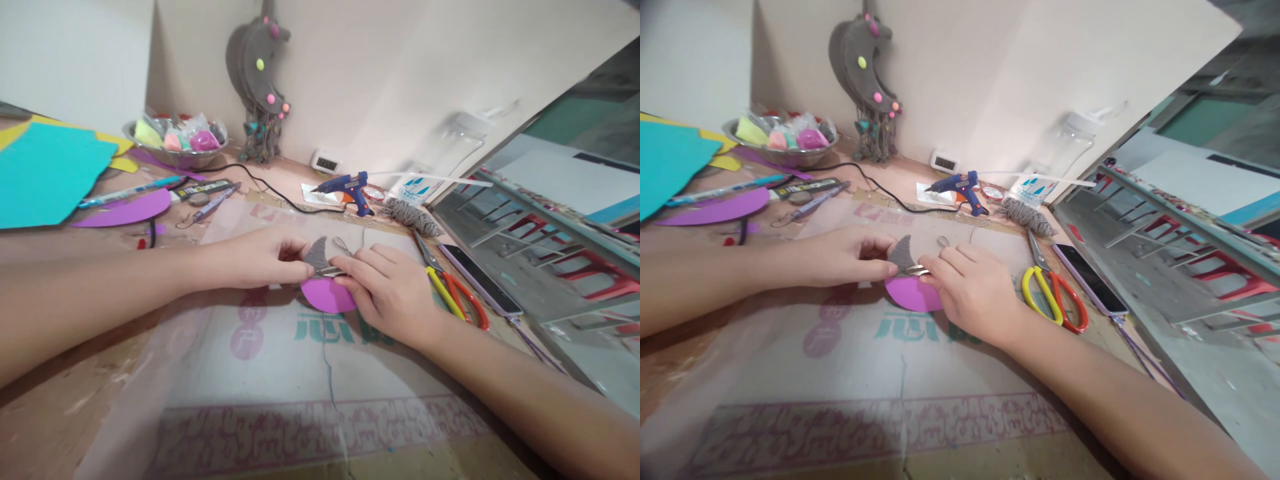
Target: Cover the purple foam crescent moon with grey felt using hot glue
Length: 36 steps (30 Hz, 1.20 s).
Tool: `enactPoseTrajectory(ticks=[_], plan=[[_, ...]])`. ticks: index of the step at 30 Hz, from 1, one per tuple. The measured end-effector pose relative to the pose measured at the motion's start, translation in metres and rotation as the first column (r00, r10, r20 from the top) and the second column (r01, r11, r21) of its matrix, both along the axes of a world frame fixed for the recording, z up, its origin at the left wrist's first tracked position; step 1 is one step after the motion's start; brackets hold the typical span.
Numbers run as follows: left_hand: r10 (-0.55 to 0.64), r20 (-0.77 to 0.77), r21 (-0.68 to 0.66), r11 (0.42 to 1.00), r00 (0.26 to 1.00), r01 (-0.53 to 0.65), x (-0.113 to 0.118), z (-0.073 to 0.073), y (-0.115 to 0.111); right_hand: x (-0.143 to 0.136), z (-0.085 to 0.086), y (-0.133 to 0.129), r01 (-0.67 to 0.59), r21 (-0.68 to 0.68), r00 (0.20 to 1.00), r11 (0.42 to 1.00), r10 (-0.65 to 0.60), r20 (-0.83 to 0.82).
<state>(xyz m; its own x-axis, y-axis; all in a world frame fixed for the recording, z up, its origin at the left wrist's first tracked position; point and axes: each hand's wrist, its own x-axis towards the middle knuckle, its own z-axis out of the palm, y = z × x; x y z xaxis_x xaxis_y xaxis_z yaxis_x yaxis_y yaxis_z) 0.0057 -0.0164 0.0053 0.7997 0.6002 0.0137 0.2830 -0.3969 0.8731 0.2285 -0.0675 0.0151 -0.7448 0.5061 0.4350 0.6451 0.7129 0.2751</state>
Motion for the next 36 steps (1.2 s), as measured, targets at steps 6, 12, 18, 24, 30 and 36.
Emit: enactPoseTrajectory(ticks=[6, 12, 18, 24, 30, 36], plan=[[0.007, -0.003, -0.009, 1.000, 1.000, -0.007, -0.0004, 0.0013, -0.0016, -0.0009, 0.0015, -0.0014, 0.021, 0.020, 0.999, 1.000, -0.022, 0.027], [0.016, -0.020, -0.015, 1.000, 1.000, -0.016, -0.0007, 0.0003, -0.0021, -0.0025, 0.0023, -0.0004, 0.025, 0.019, 0.999, 1.000, -0.025, 0.025], [0.014, -0.051, -0.014, 1.000, 0.999, -0.015, -0.0005, 0.0000, -0.0008, -0.0014, -0.0003, 0.0015, 0.003, -0.026, 1.000, 1.000, -0.002, 0.009], [0.006, -0.036, -0.039, 0.999, 0.999, -0.007, 0.0000, 0.0019, -0.0017, -0.0010, -0.0012, 0.0022, -0.025, -0.019, 1.000, 1.000, 0.025, -0.016], [0.017, 0.007, -0.092, 0.996, 1.000, -0.016, -0.0003, 0.0039, -0.0023, 0.0011, -0.0030, 0.0041, 0.000, -0.064, 0.995, 0.998, -0.006, -0.104], [-0.010, 0.025, -0.090, 0.996, 1.000, 0.013, 0.0000, 0.0036, -0.0013, 0.0033, -0.0012, 0.0019, -0.023, -0.150, 0.973, 0.988, -0.012, -0.231]])
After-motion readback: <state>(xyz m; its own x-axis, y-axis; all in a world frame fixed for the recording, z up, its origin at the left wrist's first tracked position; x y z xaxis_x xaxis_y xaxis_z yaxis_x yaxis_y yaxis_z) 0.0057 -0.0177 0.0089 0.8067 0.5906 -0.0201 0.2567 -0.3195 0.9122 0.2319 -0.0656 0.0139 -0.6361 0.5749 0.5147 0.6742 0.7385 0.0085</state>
